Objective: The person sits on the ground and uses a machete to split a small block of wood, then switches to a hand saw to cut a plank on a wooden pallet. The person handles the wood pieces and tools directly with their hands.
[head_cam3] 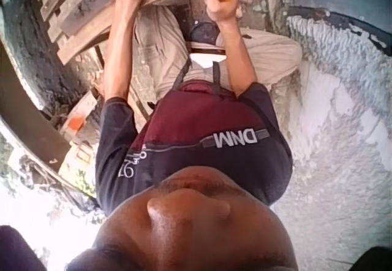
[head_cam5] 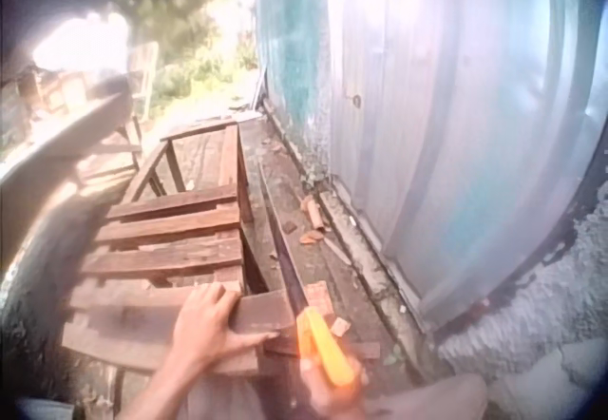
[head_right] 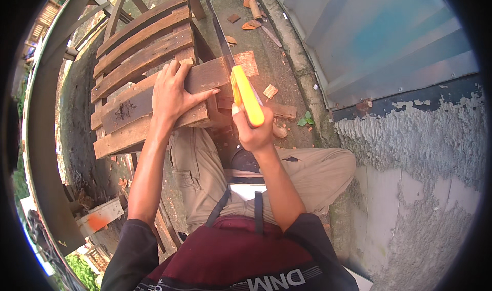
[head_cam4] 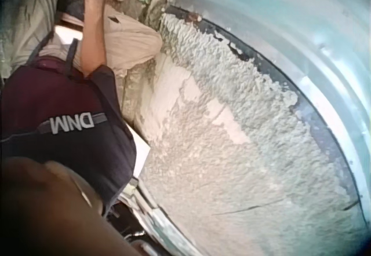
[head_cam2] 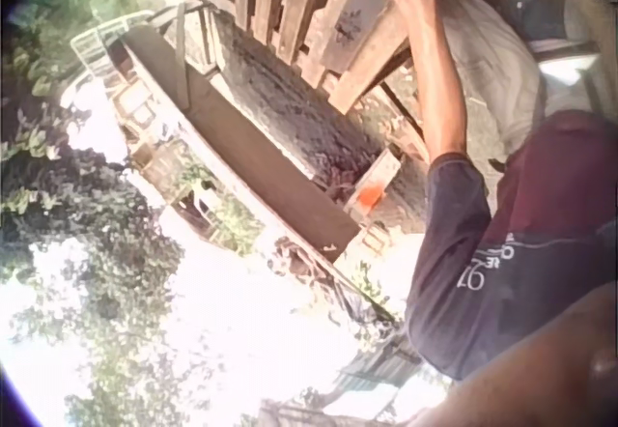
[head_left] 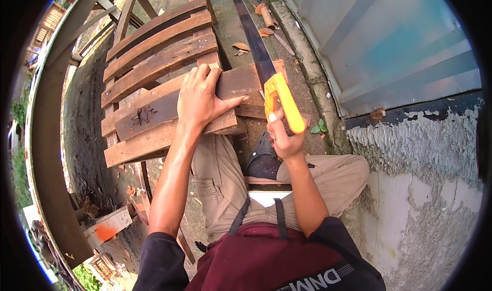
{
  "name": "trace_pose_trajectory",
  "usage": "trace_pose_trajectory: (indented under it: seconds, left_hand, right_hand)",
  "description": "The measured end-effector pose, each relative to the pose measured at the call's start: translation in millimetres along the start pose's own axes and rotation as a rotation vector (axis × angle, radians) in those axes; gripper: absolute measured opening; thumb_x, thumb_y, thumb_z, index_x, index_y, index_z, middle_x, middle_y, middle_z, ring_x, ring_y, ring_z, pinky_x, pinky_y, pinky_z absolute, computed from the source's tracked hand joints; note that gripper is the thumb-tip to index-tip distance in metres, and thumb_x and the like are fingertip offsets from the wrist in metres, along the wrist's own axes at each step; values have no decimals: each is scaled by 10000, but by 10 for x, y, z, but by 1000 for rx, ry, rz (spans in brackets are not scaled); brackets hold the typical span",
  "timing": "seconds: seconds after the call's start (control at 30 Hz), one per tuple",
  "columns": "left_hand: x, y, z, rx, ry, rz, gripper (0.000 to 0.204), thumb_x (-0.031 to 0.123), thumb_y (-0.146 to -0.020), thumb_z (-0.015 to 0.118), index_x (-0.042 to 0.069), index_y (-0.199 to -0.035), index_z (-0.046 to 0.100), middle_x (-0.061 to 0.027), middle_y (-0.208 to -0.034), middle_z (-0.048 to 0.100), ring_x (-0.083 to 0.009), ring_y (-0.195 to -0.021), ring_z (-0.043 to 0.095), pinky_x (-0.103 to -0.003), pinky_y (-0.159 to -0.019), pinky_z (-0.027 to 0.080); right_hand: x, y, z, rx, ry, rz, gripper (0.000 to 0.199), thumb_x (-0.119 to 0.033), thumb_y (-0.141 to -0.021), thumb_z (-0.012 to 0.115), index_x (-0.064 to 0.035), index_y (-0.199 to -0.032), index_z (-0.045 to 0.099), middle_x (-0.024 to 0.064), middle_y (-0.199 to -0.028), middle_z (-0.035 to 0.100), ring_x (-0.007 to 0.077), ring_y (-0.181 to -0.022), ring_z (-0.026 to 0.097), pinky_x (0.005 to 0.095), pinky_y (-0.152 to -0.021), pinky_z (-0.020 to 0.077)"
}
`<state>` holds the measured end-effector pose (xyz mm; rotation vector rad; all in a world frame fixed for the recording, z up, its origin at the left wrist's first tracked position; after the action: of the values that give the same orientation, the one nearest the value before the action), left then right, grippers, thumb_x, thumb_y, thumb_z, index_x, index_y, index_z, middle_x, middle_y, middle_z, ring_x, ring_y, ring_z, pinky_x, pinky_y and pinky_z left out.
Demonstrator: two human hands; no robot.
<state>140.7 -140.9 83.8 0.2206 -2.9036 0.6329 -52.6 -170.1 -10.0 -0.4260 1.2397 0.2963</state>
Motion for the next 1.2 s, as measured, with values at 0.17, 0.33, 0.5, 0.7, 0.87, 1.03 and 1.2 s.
trace_pose_trajectory:
  seconds: [0.17, 0.33, 0.5, 0.7, 0.87, 1.03, 1.2]
  left_hand:
    - [26, 59, -24, 22, -27, 48, 764, 599, -616, 866, 1, -1047, 667, -137, -939, 562, -323, -923, 598, -435, -822, 502]
    - [-36, 109, -15, -4, 10, 18, 785, 638, -623, 848, 0, -1048, 678, -139, -951, 572, -332, -935, 599, -443, -850, 503]
    - [-122, -31, 30, -115, 62, -16, 818, 633, -645, 840, -20, -1114, 689, -170, -973, 588, -356, -974, 607, -468, -863, 508]
    - [-96, -97, 43, -149, 85, -55, 874, 640, -635, 838, -30, -1176, 689, -215, -1080, 620, -382, -1063, 614, -465, -944, 505]
    - [-129, -55, 78, -176, 101, -73, 861, 644, -622, 842, -15, -1158, 702, -166, -1007, 602, -340, -1026, 605, -462, -900, 508]
    - [-124, 3, 46, -129, 78, -63, 856, 635, -619, 847, -25, -1143, 701, -163, -979, 600, -340, -1007, 605, -460, -890, 506]
    - [-25, -97, 0, -139, 102, -49, 840, 648, -628, 833, -42, -1091, 709, -184, -999, 628, -345, -1018, 612, -449, -921, 509]
  right_hand:
    - [-385, 267, 113, 35, 397, -269, 200, -43, -894, 645, -7, -708, 579, 77, -556, 552, 202, -470, 558, 333, -481, 412]
    - [-320, 1230, -251, 37, 354, -28, 156, -44, -887, 650, -7, -743, 602, 64, -552, 539, 205, -458, 564, 335, -470, 416]
    - [-736, 1288, -183, 35, 355, 31, 196, -77, -925, 652, -2, -751, 606, 43, -560, 543, 136, -462, 510, 318, -464, 384]
    - [-581, 561, 74, 66, 331, 19, 228, -93, -958, 676, 0, -756, 627, -40, -603, 541, 41, -527, 455, 242, -489, 342]
    - [-861, 1567, -131, 9, 522, -64, 169, 2, -892, 633, 7, -729, 588, 83, -561, 524, 214, -430, 528, 356, -442, 392]
    - [-962, 1883, -283, -4, 488, 3, 152, -6, -905, 617, 33, -759, 605, 81, -578, 502, 197, -444, 501, 340, -460, 405]
    - [-397, 197, 65, 141, 149, 94, 271, -135, -952, 661, -15, -723, 580, -29, -587, 533, 53, -552, 459, 293, -499, 346]
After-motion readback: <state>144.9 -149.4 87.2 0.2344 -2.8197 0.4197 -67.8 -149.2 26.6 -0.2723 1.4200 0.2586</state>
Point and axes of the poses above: each hand's wrist, its own y-axis away from the middle knuckle, its own z-axis out of the palm, x = y × z, the point moved 10 cm from there along -y, towards the middle knuckle
